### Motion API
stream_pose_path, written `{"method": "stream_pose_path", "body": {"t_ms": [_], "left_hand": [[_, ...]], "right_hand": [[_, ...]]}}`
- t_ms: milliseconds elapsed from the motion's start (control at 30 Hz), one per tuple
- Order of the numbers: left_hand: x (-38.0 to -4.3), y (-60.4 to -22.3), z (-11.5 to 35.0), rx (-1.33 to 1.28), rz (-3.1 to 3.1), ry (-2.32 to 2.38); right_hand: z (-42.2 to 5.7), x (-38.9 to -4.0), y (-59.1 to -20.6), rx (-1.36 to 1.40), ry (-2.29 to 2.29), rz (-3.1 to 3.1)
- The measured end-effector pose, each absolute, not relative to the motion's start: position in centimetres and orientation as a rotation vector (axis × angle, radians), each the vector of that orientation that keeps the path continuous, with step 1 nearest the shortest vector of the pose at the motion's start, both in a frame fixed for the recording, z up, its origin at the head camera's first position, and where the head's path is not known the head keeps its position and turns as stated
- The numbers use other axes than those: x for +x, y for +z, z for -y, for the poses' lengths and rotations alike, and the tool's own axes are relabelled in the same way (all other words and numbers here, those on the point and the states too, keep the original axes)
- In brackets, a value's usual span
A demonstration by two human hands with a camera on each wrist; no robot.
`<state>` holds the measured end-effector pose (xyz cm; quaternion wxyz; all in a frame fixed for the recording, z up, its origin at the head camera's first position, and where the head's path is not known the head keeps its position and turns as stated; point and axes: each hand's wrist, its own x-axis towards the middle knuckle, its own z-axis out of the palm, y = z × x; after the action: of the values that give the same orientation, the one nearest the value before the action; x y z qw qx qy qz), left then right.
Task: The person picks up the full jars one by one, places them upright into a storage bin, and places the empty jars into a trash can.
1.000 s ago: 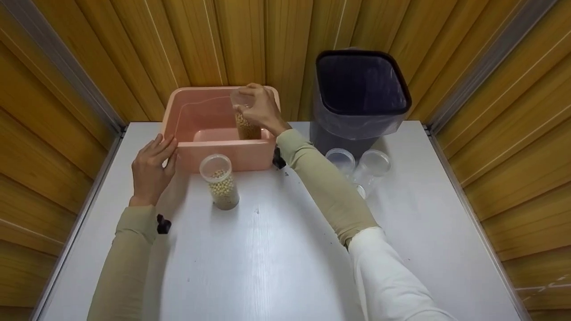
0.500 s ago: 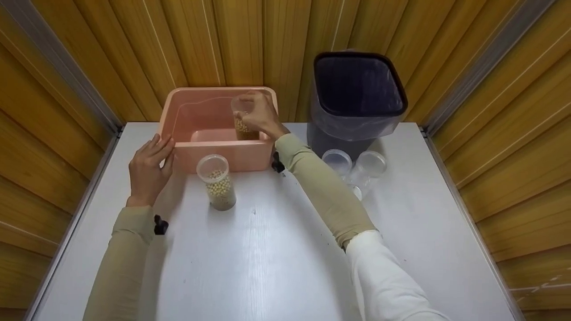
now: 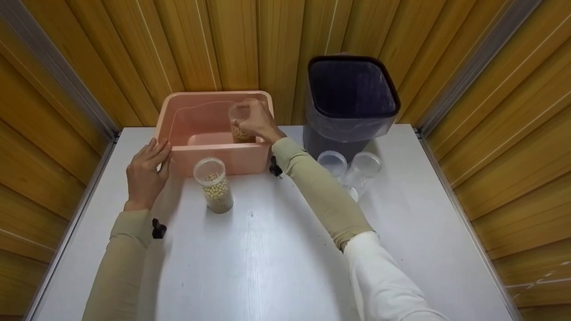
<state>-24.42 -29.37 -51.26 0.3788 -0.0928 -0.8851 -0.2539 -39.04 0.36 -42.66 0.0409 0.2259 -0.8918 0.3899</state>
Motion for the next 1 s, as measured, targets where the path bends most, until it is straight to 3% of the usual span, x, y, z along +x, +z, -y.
{"method": "stream_pose_path", "body": {"t_ms": [667,1000], "left_hand": [[-24.2,-51.7,29.2,-0.237,2.264,-0.673],[-24.4,-51.6,29.5,-0.245,2.245,-0.675]], "right_hand": [[-0.8,-38.6,-43.0,0.613,1.096,2.776],[-1.7,-37.8,-41.4,0.809,1.043,2.658]]}}
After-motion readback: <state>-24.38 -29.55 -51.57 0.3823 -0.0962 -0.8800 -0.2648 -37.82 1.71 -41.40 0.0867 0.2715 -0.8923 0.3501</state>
